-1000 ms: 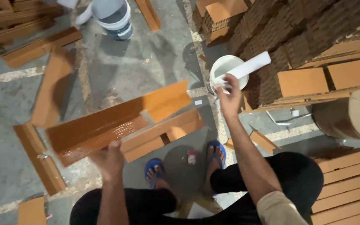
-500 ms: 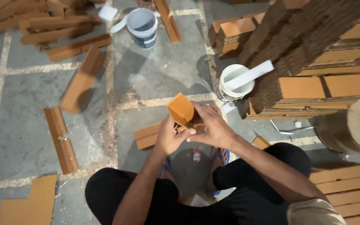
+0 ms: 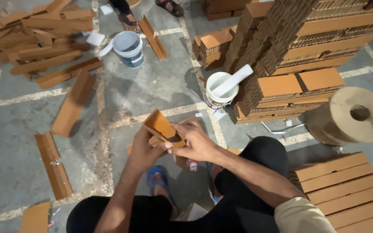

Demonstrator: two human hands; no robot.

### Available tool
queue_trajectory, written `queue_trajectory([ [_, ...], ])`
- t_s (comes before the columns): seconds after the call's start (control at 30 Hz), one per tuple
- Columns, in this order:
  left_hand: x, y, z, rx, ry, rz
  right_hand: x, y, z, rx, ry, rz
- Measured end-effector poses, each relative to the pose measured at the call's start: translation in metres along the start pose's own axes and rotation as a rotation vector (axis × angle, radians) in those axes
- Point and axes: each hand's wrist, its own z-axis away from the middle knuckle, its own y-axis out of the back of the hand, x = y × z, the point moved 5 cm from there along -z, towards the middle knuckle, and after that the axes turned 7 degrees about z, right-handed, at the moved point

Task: The person sits on the floor and assembles flat cardboard pieces into rectangular boxes. They fold the cardboard along pre-cut lines, insert a white foam sheet into the box for padding, and then fold the flaps to close the box. The person repeats this process for multiple boxes.

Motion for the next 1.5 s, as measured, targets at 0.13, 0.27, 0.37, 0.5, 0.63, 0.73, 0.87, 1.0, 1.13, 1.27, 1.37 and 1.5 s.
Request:
queue_trajectory([
  [0.13,0.004,-0.010,-0.005,0.098,-0.125,-0.104,0.019,-0.012,0.003,-0.006,-0.114,-0.057],
  [0.27,-0.027,-0.011,-0.015,0.233,0.002,0.053,0.038,-0.029,-0.001,0.053,-0.121,-0.071],
  [0.37,-0.055,-0.009,-0.020,0.315,0.103,0.165,0.051,-0.045,-0.006,0.052,-0.105,-0.091],
  [0.5,-0.073,0.004,-0.031,0.357,0.058,0.113,0.069,-0.060,-0.021,0.078,-0.154,-0.153],
  [0.63,-0.077,0.011,-0.034,0.371,-0.034,-0.001,0.077,-0.067,-0.029,0.105,-0.126,-0.114],
  [0.73,-0.071,0.012,-0.035,0.352,-0.143,-0.103,0.078,-0.070,-0.032,0.101,-0.110,-0.168],
  [0.87,-0.072,0.015,-0.035,0.366,-0.124,-0.097,0.077,-0.072,-0.032,0.026,-0.226,-0.218],
  [1.0,-0.072,0.016,-0.030,0.343,-0.164,-0.123,0.062,-0.060,-0.028,0.123,-0.051,-0.157],
  [1.13,-0.075,0.013,-0.032,0.285,-0.172,0.167,0.070,-0.061,-0.026,-0.012,-0.269,-0.326],
  [1.27,-0.064,0.004,-0.035,0.141,-0.204,0.197,0.068,-0.047,-0.032,0.034,-0.220,-0.125],
  [1.37,-0.058,-0.006,-0.035,0.047,-0.090,0.140,0.065,-0.026,-0.032,0.149,-0.184,-0.127],
  [1.5,-0.053,-0.017,-0.033,-0.027,0.016,0.109,0.056,-0.009,-0.031,0.256,-0.031,-0.135],
])
